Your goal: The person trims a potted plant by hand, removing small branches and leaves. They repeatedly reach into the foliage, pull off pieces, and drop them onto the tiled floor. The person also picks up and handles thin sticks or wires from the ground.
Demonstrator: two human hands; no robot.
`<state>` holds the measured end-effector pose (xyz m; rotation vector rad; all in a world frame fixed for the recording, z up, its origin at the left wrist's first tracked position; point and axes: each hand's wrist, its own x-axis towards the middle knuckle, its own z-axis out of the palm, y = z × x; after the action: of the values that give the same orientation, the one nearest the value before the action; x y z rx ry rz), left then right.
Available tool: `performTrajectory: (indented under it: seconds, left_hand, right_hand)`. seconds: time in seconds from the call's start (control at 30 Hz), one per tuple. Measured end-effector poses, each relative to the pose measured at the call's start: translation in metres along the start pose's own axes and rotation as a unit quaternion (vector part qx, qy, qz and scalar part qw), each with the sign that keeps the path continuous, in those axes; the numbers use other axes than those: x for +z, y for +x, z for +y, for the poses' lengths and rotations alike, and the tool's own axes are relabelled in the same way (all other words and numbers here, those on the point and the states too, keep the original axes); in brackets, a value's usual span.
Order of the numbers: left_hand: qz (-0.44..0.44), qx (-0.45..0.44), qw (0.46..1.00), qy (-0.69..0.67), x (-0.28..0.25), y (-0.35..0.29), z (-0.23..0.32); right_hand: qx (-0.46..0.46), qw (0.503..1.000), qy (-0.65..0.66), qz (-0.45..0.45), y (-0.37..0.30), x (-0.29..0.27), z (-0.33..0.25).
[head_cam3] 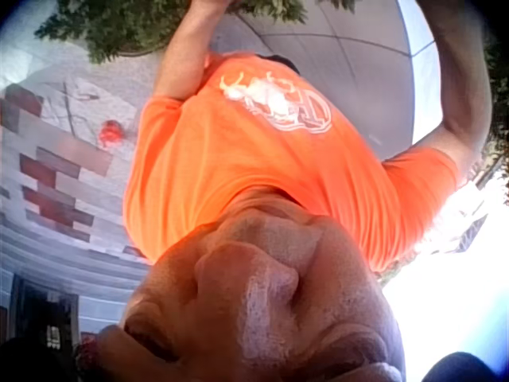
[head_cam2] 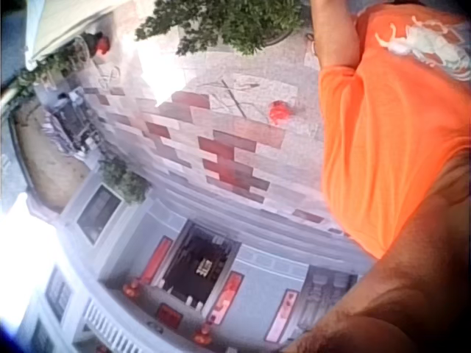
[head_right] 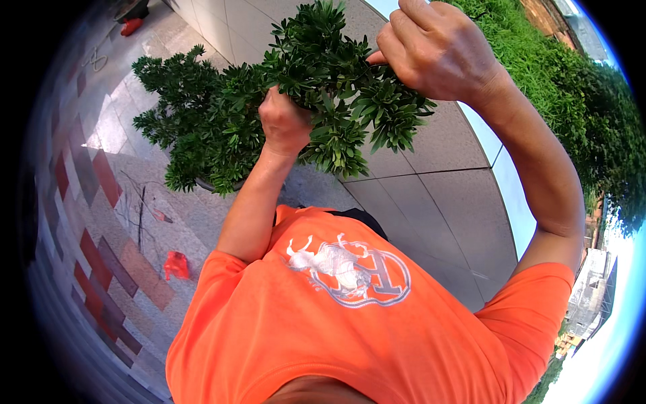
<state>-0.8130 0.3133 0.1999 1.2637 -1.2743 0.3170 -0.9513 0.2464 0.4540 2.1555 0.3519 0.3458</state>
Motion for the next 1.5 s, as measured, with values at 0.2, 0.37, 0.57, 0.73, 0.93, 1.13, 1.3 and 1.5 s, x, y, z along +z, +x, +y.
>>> performTrajectory:
  seconds: [0.2,0.37,0.57,0.73,0.93,1.13,1.3,1.5]
  left_hand:
    - [-0.006,0.019,1.000,0.001,0.003,0.005,-0.006]
    - [-0.021,0.003,1.000,-0.006,0.003,0.004,-0.010]
    - [0.002,-0.037,0.999,-0.022,0.001,0.003,-0.004]
    - [-0.019,-0.093,0.994,-0.049,-0.011,0.013,0.010]
    - [-0.080,-0.124,0.979,-0.143,-0.027,0.013,0.023]
    - [-0.104,-0.123,0.968,-0.193,-0.060,-0.002,0.025]
    - [-0.105,-0.084,0.953,-0.272,-0.111,0.001,0.025]
    - [-0.207,-0.186,0.929,-0.246,-0.176,-0.015,-0.017]
  right_hand:
    - [0.051,0.997,-0.021,-0.056,-0.015,-0.004,-0.010]
    - [0.076,0.996,-0.043,-0.034,-0.036,0.009,-0.016]
    - [0.073,0.995,0.016,-0.067,-0.029,-0.002,-0.010]
    - [0.070,0.992,0.077,-0.070,-0.017,-0.012,-0.002]
    - [0.090,0.988,0.097,-0.077,-0.043,-0.013,-0.002]
    - [0.229,0.949,0.200,-0.077,-0.025,-0.021,-0.002]
    - [0.535,0.809,0.241,0.042,-0.068,-0.042,-0.019]
    - [0.755,0.506,0.415,0.033,-0.046,-0.044,-0.040]
